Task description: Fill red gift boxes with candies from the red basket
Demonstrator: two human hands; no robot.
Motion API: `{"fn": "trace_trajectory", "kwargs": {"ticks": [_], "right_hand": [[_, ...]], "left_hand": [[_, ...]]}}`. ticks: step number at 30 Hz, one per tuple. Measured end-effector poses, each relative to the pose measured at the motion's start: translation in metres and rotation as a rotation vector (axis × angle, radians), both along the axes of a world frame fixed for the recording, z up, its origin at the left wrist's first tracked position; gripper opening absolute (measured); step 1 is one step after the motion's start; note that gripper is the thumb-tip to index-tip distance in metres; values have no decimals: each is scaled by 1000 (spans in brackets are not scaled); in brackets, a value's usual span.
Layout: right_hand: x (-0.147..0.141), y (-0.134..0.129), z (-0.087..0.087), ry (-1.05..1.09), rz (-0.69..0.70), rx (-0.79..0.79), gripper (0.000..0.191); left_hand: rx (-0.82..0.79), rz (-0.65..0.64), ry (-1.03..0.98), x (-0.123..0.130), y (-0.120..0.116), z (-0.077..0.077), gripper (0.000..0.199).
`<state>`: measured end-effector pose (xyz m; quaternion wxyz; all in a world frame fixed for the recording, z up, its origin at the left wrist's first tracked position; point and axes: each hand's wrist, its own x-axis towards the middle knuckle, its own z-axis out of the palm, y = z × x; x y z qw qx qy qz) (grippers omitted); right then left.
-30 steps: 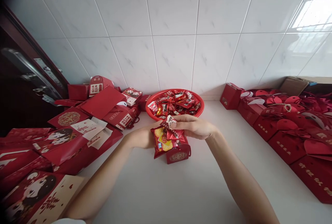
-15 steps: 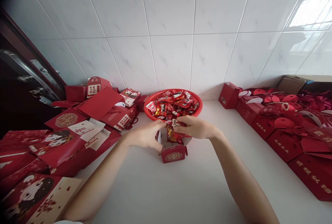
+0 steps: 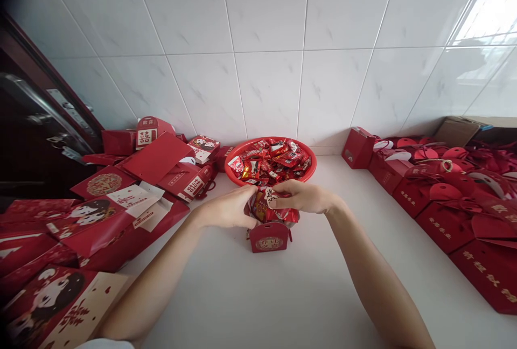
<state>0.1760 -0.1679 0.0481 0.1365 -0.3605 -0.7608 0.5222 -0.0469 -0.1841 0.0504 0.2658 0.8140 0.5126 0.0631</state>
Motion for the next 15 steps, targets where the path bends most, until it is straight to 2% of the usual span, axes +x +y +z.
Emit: {"fn": "trace_trajectory", "kwargs": {"ticks": [4,7,12,15], "right_hand": [[-3,-1,-1,28,-44,0,53],[-5,-1,-1,43,26,-55,48],[-8,-1,-2,47,69,-66,45],[-8,0,-2,91,16,-93,45]], "left_hand": [[-36,13,39,1,-1,0,36],[11,19,55,1,0,-3,24],[89,-70,-36,-1,4,-7,20],[70,-88,-80,-2,4,-8,11]]}}
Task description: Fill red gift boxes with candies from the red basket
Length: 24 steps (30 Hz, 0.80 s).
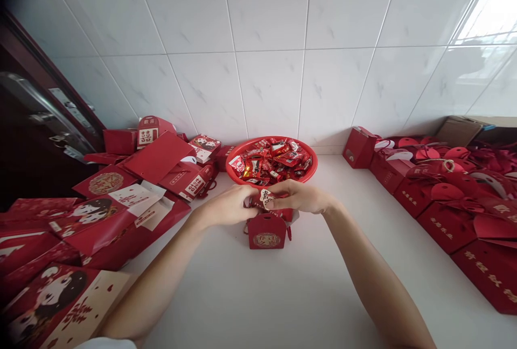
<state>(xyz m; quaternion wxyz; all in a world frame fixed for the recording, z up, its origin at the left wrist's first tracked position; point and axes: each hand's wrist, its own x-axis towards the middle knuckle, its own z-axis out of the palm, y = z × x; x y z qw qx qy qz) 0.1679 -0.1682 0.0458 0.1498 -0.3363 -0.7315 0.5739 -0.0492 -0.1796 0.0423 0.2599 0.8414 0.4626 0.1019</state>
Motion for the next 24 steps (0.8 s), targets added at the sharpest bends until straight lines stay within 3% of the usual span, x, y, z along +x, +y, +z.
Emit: {"fn": "trace_trajectory", "kwargs": {"ticks": [3,6,15,20,24], "right_hand": [[2,1,1,21,-73,-31,49],[3,1,2,-6,-60,-20,50],[1,-1,2,-33,-175,34,50],[0,-1,-5,-117,-245,206,42],[-3,-4,-6,-99,-240,219,41]], "left_hand": [[-19,72,3,0,0,-2,9],[32,169,33,1,-1,-4,14],[72,248,94,1,-6,-2,19],[39,242,99,-1,-4,-2,23],[18,195,56,-2,-2,1,24]]}}
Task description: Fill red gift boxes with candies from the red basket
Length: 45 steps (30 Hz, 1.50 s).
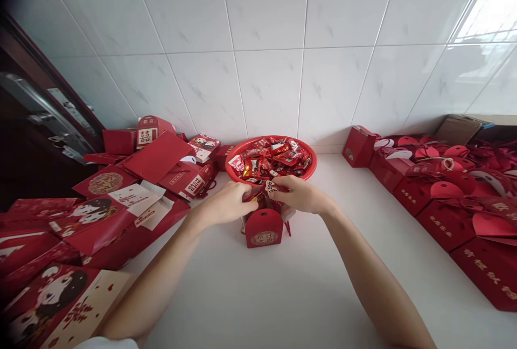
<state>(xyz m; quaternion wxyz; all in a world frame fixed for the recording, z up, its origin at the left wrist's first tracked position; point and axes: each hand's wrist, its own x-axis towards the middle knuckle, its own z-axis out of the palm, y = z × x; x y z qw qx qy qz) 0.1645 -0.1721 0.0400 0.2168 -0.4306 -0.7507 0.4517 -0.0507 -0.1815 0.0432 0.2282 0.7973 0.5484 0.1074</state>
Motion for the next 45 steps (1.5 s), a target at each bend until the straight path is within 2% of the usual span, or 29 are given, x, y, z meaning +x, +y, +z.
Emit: {"fn": "trace_trajectory", "kwargs": {"ticks": [5,10,14,19,24,27,30,35,39,42,45], "right_hand": [[-2,0,0,26,-41,-130,39],[-1,3,2,75,-37,-102,32],[-1,5,3,103,-81,-113,28],[-4,2,1,-35,68,-3,13],[-9,2,-5,-99,-37,187,9],[-11,3,-8,-106,31,241,6],[-14,3,-10,-142,53,260,10],[-21,0,-11,-68,61,242,36],[-18,2,-10,-51,57,245,24],[-14,5,-10,4,144,160,33],[-13,7,-11,42,175,90,28]], "left_hand": [[-74,-92,-5,-6,4,7,25],[-164,-149,27,-16,7,14,20],[-172,-222,44,-21,9,16,12],[-156,-274,59,-23,11,15,22],[-163,-294,42,-22,10,15,21],[-163,-281,61,-22,9,16,22],[-163,-270,68,-22,8,16,20],[-158,-277,68,-22,9,15,19],[-139,-277,55,-22,9,14,16],[-138,-263,13,-19,8,12,20],[-130,-229,16,-17,7,11,20]]}}
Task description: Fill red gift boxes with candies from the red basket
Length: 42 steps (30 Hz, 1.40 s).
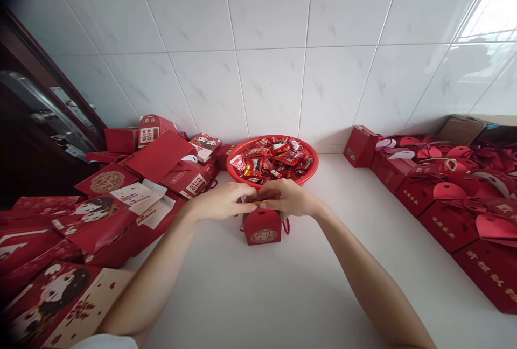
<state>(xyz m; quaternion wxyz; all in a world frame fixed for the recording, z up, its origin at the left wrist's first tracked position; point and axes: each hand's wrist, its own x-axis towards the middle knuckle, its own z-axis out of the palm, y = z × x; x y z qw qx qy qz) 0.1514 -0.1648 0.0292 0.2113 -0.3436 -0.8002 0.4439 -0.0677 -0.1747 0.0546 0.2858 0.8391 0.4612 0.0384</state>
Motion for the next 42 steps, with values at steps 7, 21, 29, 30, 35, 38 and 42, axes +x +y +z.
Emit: {"fn": "trace_trajectory", "kwargs": {"ticks": [7,21,29,30,35,38,42], "right_hand": [[-3,1,-5,-79,-98,53,17],[31,2,2,-100,-176,305,24],[27,-23,-33,7,-225,248,15],[28,-24,-38,34,-230,253,17],[41,-26,-57,161,-334,227,36],[46,-30,-61,188,-336,163,49],[49,-34,-62,213,-300,105,54]], "left_hand": [[-9,34,59,0,-1,2,48],[19,34,49,12,-5,-3,81],[3,69,-100,26,-15,-9,86],[-12,54,-132,25,-15,-9,85],[-37,-81,-275,24,-7,-13,58],[-18,-78,-279,28,-5,-19,58],[77,-7,-224,37,-8,-29,60]]}}
